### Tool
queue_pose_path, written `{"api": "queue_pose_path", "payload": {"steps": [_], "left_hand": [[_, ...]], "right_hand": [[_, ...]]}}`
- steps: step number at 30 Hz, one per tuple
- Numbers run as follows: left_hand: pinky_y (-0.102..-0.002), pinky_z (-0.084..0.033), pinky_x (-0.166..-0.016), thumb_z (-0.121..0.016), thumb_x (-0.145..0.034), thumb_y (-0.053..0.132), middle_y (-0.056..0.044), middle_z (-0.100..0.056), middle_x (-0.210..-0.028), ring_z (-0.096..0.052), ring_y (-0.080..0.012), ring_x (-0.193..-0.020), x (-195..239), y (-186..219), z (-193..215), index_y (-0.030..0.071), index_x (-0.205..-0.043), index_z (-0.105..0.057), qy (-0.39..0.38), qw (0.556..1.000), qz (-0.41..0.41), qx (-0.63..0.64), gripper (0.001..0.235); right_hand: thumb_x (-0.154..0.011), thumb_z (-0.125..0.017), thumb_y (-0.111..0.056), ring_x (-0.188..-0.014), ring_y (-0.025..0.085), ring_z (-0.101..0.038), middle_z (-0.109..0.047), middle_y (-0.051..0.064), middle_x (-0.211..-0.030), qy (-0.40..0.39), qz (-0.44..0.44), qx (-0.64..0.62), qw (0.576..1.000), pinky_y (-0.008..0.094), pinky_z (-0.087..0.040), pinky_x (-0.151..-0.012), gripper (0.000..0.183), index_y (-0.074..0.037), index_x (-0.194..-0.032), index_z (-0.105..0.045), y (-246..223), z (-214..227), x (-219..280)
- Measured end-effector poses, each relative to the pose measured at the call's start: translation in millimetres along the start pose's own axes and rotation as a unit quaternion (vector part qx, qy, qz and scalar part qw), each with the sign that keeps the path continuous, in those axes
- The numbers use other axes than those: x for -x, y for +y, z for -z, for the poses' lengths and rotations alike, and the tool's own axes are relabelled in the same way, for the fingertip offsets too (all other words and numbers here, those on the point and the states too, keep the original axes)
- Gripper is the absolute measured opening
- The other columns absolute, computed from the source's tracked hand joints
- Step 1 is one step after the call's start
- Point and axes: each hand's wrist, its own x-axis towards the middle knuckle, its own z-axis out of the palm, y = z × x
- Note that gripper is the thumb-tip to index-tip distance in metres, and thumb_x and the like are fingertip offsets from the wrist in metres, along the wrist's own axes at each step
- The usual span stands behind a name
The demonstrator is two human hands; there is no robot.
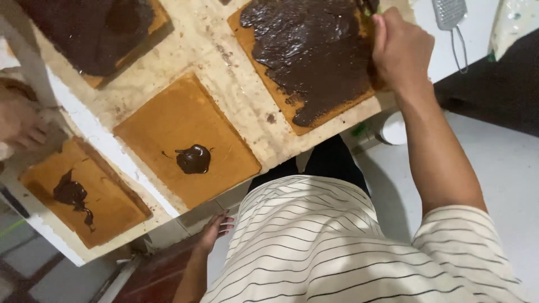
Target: The person spreads a dark viscous substance onto rectangular brown boards using a green-handled spatula. They move from one board to the next, smoothing the substance across the surface. Another person is visible nearby but not interacting with the task.
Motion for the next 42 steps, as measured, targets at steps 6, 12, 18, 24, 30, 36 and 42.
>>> {"api": "queue_pose_path", "payload": {"steps": [6,12,18,24,30,36,42], "left_hand": [[-0.036,-0.051,-0.096,-0.049,-0.100,0.043,-0.010,-0.072,-0.123,-0.067,-0.0255,-0.108,-11,-9,8,0.015,-0.144,-0.058,0.003,1.000,0.009,-0.003,0.053],[-0.037,-0.051,-0.095,-0.052,-0.098,0.045,-0.010,-0.074,-0.119,-0.069,-0.0263,-0.105,-4,-8,13,0.015,-0.142,-0.060,0.013,1.000,0.013,-0.015,0.054],[-0.036,-0.050,-0.093,-0.044,-0.102,0.043,-0.010,-0.071,-0.121,-0.067,-0.0247,-0.104,-27,-21,23,0.015,-0.144,-0.057,-0.020,1.000,-0.003,-0.023,0.053],[-0.040,-0.053,-0.099,-0.045,-0.102,0.041,-0.011,-0.072,-0.124,-0.069,-0.0272,-0.109,-39,-26,27,0.015,-0.147,-0.058,-0.021,1.000,-0.021,0.000,0.054],[-0.042,-0.051,-0.096,-0.046,-0.102,0.041,-0.013,-0.073,-0.119,-0.070,-0.0293,-0.107,-42,-31,27,0.014,-0.142,-0.059,-0.024,0.999,-0.018,0.016,0.050],[-0.039,-0.052,-0.098,-0.043,-0.102,0.043,-0.012,-0.070,-0.124,-0.067,-0.0273,-0.108,-30,-24,23,0.013,-0.145,-0.054,-0.025,0.999,-0.008,0.020,0.053],[-0.036,-0.051,-0.090,-0.046,-0.103,0.043,-0.011,-0.074,-0.119,-0.070,-0.0264,-0.103,-36,-28,26,0.016,-0.137,-0.060,-0.020,0.999,-0.008,0.030,0.046]], "right_hand": [[-0.129,-0.028,-0.040,-0.043,0.012,-0.044,-0.049,-0.005,-0.062,-0.058,-0.054,-0.015,0.997,0.023,-0.033,-0.038,0.052,-0.009,-0.109,-0.064,-2,-7,5],[-0.129,-0.027,-0.044,-0.045,0.025,-0.049,-0.051,0.000,-0.063,0.014,-0.020,0.040,0.999,0.036,-0.029,-0.042,0.051,-0.013,-0.103,-0.059,2,-7,28],[-0.130,-0.040,-0.032,-0.052,0.007,-0.043,-0.048,-0.009,-0.070,-0.005,-0.110,0.018,0.994,0.024,-0.039,-0.045,0.036,-0.014,-0.103,-0.057,-34,16,17],[-0.118,-0.045,-0.019,-0.054,0.025,-0.054,-0.062,0.017,-0.102,-0.018,-0.072,0.002,0.997,0.034,-0.049,-0.038,0.022,-0.003,-0.105,-0.053,-103,40,8],[-0.119,-0.035,-0.036,-0.048,0.023,-0.050,-0.053,0.008,-0.075,-0.127,-0.033,-0.004,0.991,0.043,-0.049,-0.037,0.031,-0.008,-0.112,-0.045,-135,45,21],[-0.119,-0.034,-0.019,-0.057,0.017,-0.049,-0.054,0.002,-0.077,-0.135,-0.150,-0.085,0.976,0.036,-0.047,-0.054,0.021,-0.004,-0.116,-0.050,-152,61,16],[-0.117,-0.038,-0.026,-0.047,0.013,-0.038,-0.050,0.000,-0.071,-0.146,-0.035,-0.087,0.985,0.024,-0.034,-0.032,0.021,-0.010,-0.107,-0.046,-181,44,33]]}}
